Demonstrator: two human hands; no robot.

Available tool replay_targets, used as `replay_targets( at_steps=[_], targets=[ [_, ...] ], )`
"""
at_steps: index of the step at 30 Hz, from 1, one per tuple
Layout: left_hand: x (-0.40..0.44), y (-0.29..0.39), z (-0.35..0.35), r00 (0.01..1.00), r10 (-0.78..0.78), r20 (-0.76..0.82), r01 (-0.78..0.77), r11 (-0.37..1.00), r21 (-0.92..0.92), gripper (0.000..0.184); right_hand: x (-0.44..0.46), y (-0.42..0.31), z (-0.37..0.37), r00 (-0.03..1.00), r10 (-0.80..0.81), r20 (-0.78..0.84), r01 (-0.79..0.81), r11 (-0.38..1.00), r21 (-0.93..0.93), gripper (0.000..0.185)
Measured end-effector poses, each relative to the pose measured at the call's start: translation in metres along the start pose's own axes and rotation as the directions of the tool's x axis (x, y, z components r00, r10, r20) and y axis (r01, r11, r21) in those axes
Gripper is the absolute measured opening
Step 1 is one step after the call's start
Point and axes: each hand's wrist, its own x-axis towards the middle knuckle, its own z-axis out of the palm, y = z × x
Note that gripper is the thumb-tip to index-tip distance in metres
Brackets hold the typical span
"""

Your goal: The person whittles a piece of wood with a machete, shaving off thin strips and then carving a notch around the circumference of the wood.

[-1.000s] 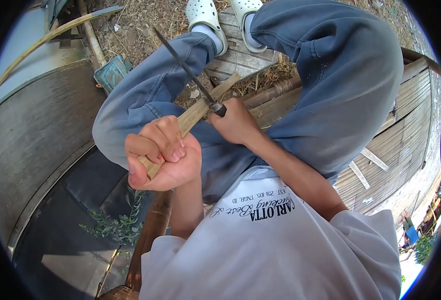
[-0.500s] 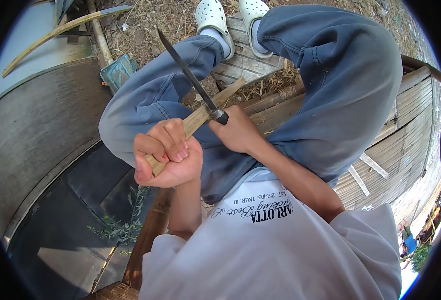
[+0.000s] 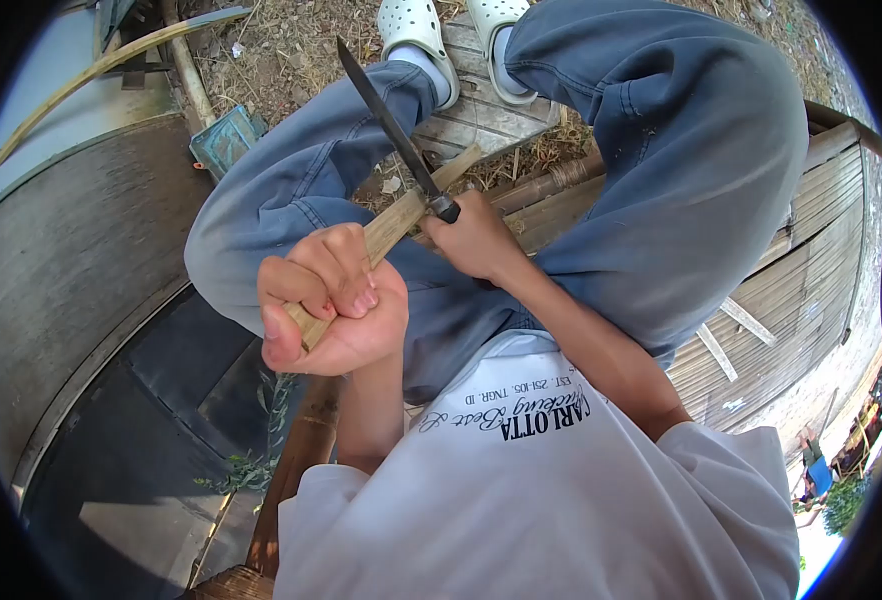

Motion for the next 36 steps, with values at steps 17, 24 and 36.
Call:
replay_targets(
  at_steps=[17, 24, 36],
  targets=[
    [-0.004, -0.004, 0.002, 1.000, -0.013, 0.000, 0.013, 0.999, -0.043, 0.040, -0.021, -0.014, 0.001, 0.996, -0.084, -0.038, 0.083, 0.996, -0.025, 0.020],
    [-0.005, -0.004, 0.001, 0.999, -0.001, 0.036, 0.002, 0.999, -0.039, 0.043, -0.034, -0.020, 0.004, 0.991, -0.133, 0.004, 0.132, 0.991, 0.036, 0.020],
    [-0.011, -0.002, 0.001, 0.997, 0.006, 0.079, -0.005, 1.000, -0.009, 0.040, 0.003, 0.029, 0.003, 0.996, -0.034, -0.087, 0.028, 0.997, -0.071, 0.021]
  ],
)
